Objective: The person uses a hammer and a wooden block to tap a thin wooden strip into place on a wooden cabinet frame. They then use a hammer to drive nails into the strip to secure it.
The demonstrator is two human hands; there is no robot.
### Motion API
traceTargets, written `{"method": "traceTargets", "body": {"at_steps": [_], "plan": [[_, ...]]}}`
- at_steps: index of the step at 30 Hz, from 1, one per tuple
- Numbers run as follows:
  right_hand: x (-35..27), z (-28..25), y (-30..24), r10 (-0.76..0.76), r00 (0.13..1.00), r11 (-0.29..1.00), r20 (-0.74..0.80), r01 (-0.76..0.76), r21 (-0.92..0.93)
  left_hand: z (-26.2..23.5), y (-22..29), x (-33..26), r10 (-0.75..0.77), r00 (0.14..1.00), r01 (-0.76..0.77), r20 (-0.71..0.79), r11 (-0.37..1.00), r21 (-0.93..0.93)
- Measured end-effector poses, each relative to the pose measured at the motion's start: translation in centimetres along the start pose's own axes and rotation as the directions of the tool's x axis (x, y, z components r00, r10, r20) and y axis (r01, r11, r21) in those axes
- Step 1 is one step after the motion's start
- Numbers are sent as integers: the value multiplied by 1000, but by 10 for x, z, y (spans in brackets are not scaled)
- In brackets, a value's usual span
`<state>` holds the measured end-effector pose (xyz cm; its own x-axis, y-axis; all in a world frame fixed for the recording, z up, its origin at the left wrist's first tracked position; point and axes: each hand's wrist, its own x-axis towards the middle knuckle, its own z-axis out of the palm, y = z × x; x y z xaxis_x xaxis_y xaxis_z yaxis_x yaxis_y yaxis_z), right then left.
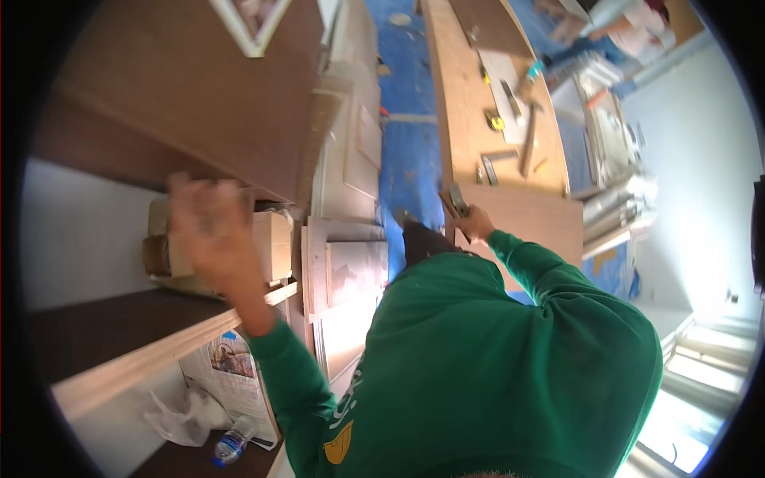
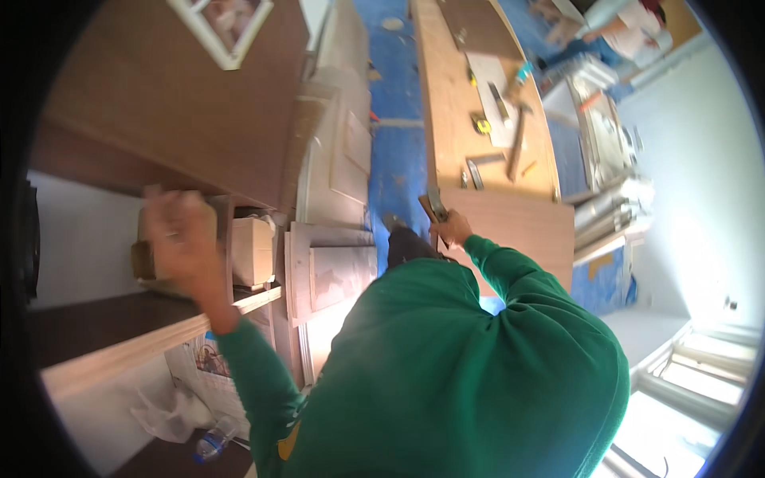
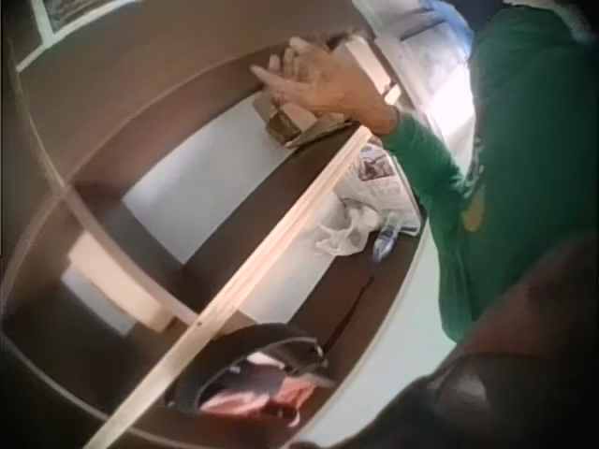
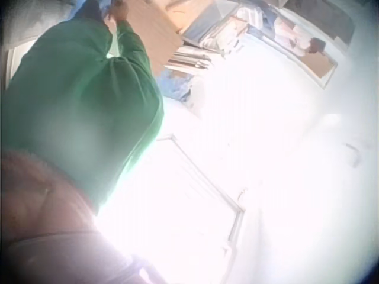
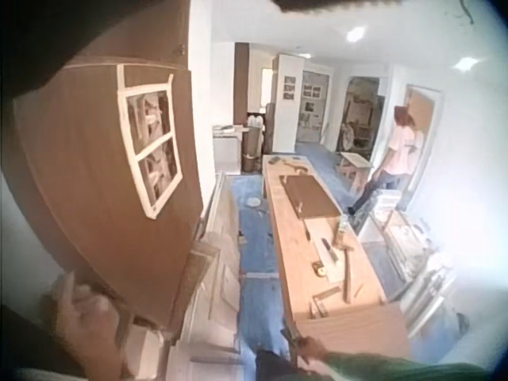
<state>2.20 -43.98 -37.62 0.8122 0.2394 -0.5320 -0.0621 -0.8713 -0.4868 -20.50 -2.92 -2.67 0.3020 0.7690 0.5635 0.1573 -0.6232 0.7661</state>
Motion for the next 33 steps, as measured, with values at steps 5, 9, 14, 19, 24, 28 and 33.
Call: {"method": "traceTargets", "body": {"at_steps": [5, 9, 14, 19, 24, 28, 33], "plan": [[-3, 14, 23, 85, 992, 995, -97, -79, 66, -4, 8, 132, 355, 899, -259, -255, 902, 345], [52, 7, 46, 160, 976, 987, -147, -155, 46, -4, -6, 197, 401, 854, -103, -333, 756, 647], [131, -42, 32, 201, 924, 977, -326, -214, -5, 32, -41, 231, 572, 785, -445, -238, 787, 426], [234, -68, 24, 267, 902, 960, -338, -280, 11, 2, -70, 219, 599, 782, -256, -168, 556, 791], [301, -66, 37, 392, 847, 918, -360, -384, 97, -71, -98, 241, 596, 755, -212, -272, 615, 759], [305, -84, 56, 346, 902, 925, -259, -374, -67, 54, -19, 218, 253, 752, 5, -609, 921, 389], [387, -171, 90, 75, 698, 946, -713, -276, -171, 45, -25, 236, 483, 554, 153, -678, 741, 654]]}}
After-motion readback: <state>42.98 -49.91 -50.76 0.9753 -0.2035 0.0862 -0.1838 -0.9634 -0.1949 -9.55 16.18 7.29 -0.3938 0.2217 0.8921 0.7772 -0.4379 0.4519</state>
